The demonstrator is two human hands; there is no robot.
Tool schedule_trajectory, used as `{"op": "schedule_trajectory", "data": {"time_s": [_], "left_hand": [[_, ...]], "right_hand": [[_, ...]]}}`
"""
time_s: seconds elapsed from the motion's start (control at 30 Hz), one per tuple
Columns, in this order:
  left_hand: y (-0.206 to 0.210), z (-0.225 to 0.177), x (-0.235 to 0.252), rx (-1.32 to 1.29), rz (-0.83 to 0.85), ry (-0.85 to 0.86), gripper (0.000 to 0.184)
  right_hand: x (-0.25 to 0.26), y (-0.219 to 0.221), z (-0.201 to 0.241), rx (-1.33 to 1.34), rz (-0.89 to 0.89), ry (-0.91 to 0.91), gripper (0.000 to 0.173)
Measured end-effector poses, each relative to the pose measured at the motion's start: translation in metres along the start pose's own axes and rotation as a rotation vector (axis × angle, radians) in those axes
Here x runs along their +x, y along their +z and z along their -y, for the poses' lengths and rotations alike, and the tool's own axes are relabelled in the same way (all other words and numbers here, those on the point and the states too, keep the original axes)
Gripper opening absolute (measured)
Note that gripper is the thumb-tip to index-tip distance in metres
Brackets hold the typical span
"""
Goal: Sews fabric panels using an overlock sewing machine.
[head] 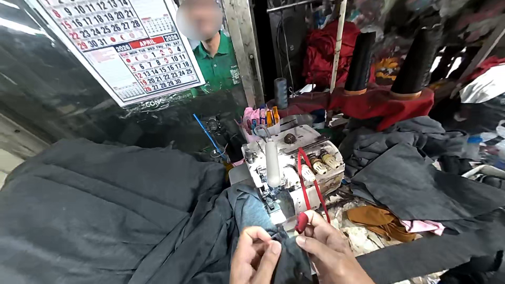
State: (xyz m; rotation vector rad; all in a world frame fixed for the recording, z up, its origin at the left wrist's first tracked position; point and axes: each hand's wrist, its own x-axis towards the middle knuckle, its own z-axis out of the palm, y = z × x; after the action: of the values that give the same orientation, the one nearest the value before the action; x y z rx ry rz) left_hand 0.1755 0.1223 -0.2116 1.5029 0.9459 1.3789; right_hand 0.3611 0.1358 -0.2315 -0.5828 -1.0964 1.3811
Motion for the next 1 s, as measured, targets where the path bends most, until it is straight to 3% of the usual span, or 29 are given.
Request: {"op": "schedule_trajectory", "data": {"time_s": [0.1, 0.2, 0.27, 0.37, 0.43, 0.5, 0.63, 0.67, 0.83, 1.0], "left_hand": [[-0.032, -0.007, 0.006, -0.097, 0.144, 0.012, 0.022], [-0.068, -0.017, 0.02, -0.069, 0.454, 0.0, 0.022], [-0.085, -0.02, 0.029, 0.013, 0.621, -0.044, 0.021], [-0.096, -0.022, 0.037, 0.254, 0.723, -0.182, 0.015], [-0.096, -0.021, 0.039, 0.385, 0.714, -0.236, 0.017], [-0.098, -0.024, 0.037, 0.394, 0.685, -0.235, 0.02], [-0.1, -0.03, 0.014, 0.211, 0.693, -0.249, 0.058], [-0.098, -0.028, 0.009, 0.218, 0.671, -0.222, 0.059], [-0.091, -0.01, 0.002, 0.423, 0.455, -0.012, 0.022], [-0.083, -0.012, -0.007, 0.525, 0.317, 0.033, 0.02]], "right_hand": [[0.009, -0.026, 0.008, -0.046, 0.234, 0.054, 0.023], [0.024, -0.042, 0.031, -0.289, 0.462, 0.172, 0.02], [0.034, -0.044, 0.044, -0.454, 0.536, 0.276, 0.017], [0.038, -0.035, 0.055, -0.694, 0.601, 0.339, 0.024], [0.032, -0.026, 0.057, -0.911, 0.653, 0.281, 0.042], [0.021, -0.021, 0.049, -1.08, 0.618, 0.144, 0.049], [0.003, -0.028, 0.025, -0.734, 0.415, -0.142, 0.027], [0.0, -0.029, 0.02, -0.648, 0.387, -0.163, 0.023], [-0.002, -0.026, 0.001, -0.555, 0.228, -0.212, 0.016], [-0.002, -0.022, -0.008, -0.535, 0.159, -0.223, 0.02]]}}
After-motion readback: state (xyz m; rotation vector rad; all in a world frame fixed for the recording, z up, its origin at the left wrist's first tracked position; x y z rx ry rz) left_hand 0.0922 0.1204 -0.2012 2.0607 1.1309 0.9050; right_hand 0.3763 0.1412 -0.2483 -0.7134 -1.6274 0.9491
